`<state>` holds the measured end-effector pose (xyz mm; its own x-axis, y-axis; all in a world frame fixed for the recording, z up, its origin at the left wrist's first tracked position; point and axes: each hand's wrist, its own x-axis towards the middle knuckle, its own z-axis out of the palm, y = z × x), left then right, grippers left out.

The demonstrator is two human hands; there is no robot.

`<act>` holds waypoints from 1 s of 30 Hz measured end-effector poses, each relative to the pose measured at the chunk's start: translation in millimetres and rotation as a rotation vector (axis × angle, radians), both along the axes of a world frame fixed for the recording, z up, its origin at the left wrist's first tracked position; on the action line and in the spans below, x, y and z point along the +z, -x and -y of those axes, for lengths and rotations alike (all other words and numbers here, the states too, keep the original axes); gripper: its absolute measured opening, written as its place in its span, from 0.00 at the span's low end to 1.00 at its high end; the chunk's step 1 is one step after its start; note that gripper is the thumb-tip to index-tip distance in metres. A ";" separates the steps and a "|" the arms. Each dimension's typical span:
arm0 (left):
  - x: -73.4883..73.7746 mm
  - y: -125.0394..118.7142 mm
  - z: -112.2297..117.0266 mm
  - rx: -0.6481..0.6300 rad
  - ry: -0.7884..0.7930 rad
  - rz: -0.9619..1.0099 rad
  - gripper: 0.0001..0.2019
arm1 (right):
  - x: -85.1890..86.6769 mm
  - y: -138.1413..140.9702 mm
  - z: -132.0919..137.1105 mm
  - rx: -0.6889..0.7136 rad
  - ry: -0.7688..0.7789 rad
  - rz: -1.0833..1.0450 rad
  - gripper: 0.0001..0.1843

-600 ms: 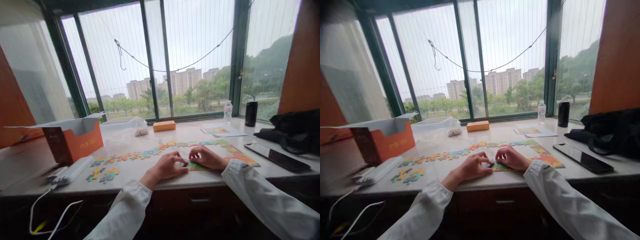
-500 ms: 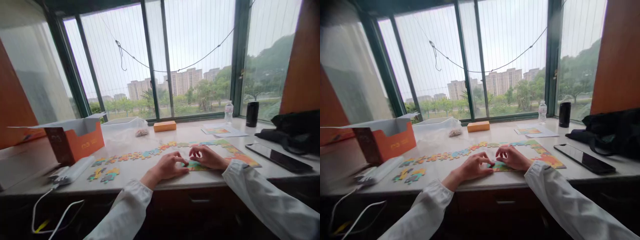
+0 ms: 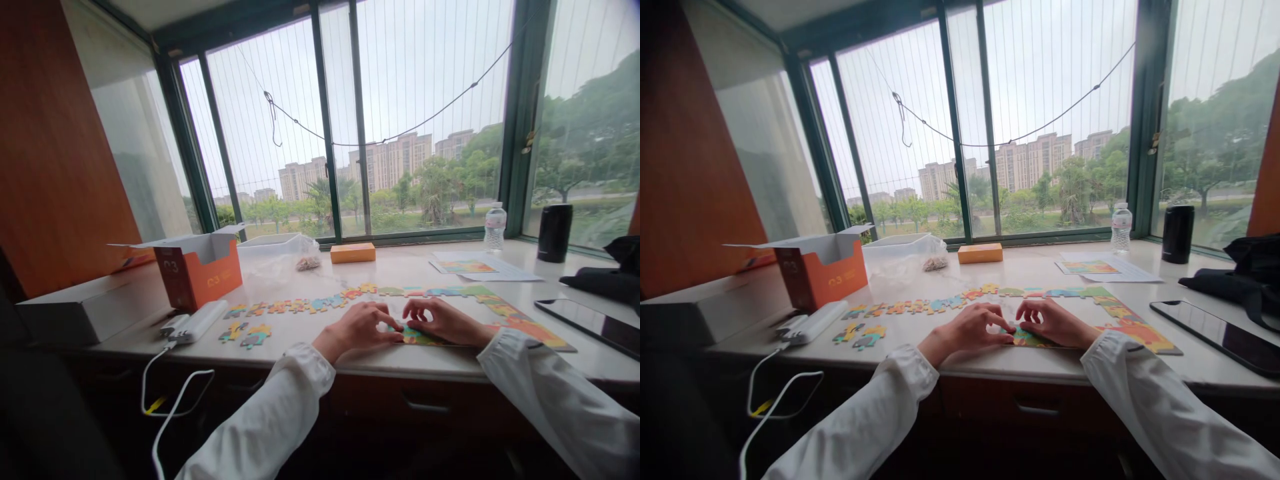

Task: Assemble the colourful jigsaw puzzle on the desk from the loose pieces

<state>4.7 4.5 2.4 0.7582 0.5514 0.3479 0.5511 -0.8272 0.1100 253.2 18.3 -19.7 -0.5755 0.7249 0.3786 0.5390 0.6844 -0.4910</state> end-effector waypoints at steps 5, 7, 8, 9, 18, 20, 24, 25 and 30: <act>1.2 -0.3 3.8 0.001 0.014 -0.030 0.17 | -5.7 -1.7 -4.1 0.008 0.034 0.016 0.17; 0.8 -1.0 6.0 0.007 0.017 -0.035 0.17 | -7.1 -2.2 -4.5 0.011 0.048 0.024 0.18; 0.6 -1.8 7.1 0.019 0.021 -0.033 0.17 | -7.4 -2.3 -4.3 0.012 0.052 0.026 0.19; 0.4 -2.7 8.1 0.035 0.025 -0.029 0.17 | -7.4 -2.3 -3.8 0.010 0.052 0.027 0.19; 1.8 -13.8 17.9 0.195 0.060 -0.003 0.17 | -3.9 -1.2 -1.8 -0.006 0.064 0.043 0.22; 4.0 -6.4 18.8 0.246 0.028 0.037 0.18 | -3.9 -2.3 -4.2 -0.042 0.038 0.007 0.23; 18.6 39.8 19.5 0.544 -0.038 0.137 0.15 | -0.9 4.2 -6.2 -0.175 -0.094 -0.098 0.23; 24.0 57.4 20.5 0.654 -0.036 0.160 0.15 | 1.1 9.5 -5.3 -0.178 -0.116 -0.093 0.23; 44.4 148.1 33.6 1.171 -0.032 0.333 0.16 | 18.8 62.8 1.5 -0.074 -0.154 -0.007 0.20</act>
